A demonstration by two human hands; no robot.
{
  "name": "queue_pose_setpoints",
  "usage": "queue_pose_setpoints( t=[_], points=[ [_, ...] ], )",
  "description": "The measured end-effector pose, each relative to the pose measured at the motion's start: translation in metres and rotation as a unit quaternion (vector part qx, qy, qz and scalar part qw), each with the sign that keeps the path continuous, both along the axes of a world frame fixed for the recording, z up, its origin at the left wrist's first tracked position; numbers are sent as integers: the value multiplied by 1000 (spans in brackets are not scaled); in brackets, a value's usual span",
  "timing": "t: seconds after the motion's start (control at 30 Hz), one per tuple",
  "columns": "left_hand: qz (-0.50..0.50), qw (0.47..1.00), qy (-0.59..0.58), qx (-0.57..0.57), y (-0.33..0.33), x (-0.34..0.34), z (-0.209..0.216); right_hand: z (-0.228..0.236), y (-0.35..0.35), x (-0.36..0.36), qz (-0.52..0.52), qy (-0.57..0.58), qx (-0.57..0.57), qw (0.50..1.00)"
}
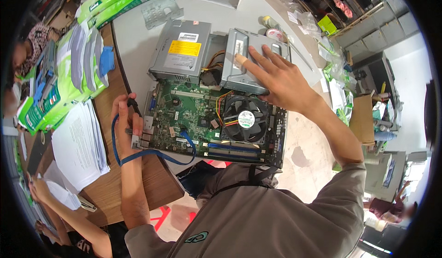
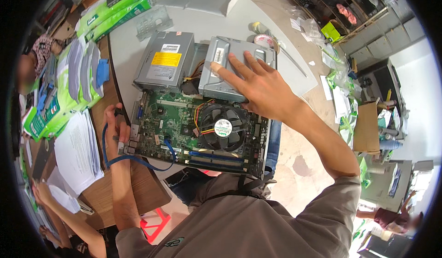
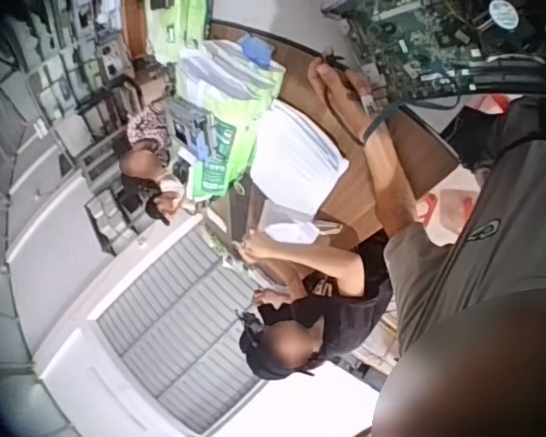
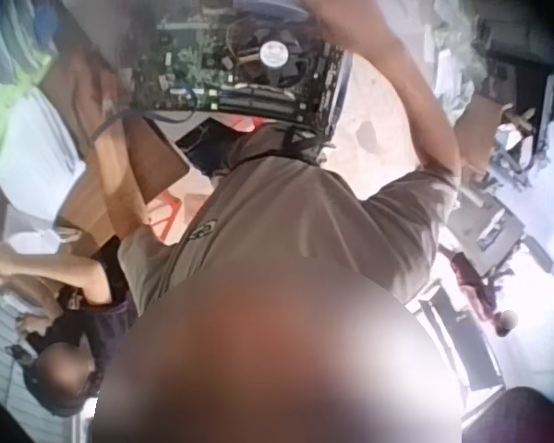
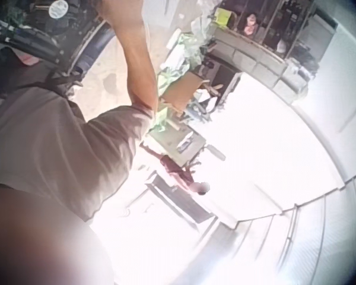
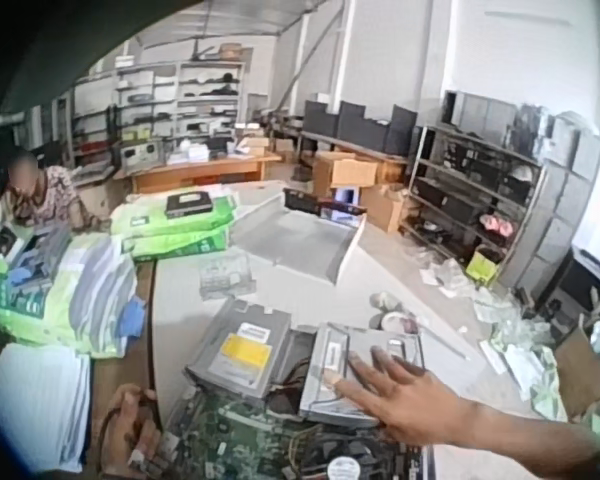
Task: The person reassembles a computer by inserting a drive bay into the chassis and connecting a blue cable to the motherboard.
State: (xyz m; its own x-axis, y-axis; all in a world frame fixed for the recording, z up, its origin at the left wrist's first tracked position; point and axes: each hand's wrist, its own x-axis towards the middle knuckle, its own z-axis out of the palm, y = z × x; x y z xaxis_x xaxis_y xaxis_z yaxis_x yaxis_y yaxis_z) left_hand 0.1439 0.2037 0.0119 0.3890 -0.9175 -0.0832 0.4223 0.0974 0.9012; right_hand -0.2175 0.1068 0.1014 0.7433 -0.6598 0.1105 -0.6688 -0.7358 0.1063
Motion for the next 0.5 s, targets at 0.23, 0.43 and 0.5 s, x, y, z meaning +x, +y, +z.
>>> queue_pose_setpoints(
  t=[0.23,0.43,0.5],
  points=[
    [-12,999,-12,-30,0,21,-20,31,-29,-40,27,-215,183,959],
    [-108,981,-162,18,1,44,11,-31,-1,-93,-92,-541,177,817],
    [-162,907,-385,57,8,48,35,-61,12,-98,-114,-611,192,759]
  ],
)
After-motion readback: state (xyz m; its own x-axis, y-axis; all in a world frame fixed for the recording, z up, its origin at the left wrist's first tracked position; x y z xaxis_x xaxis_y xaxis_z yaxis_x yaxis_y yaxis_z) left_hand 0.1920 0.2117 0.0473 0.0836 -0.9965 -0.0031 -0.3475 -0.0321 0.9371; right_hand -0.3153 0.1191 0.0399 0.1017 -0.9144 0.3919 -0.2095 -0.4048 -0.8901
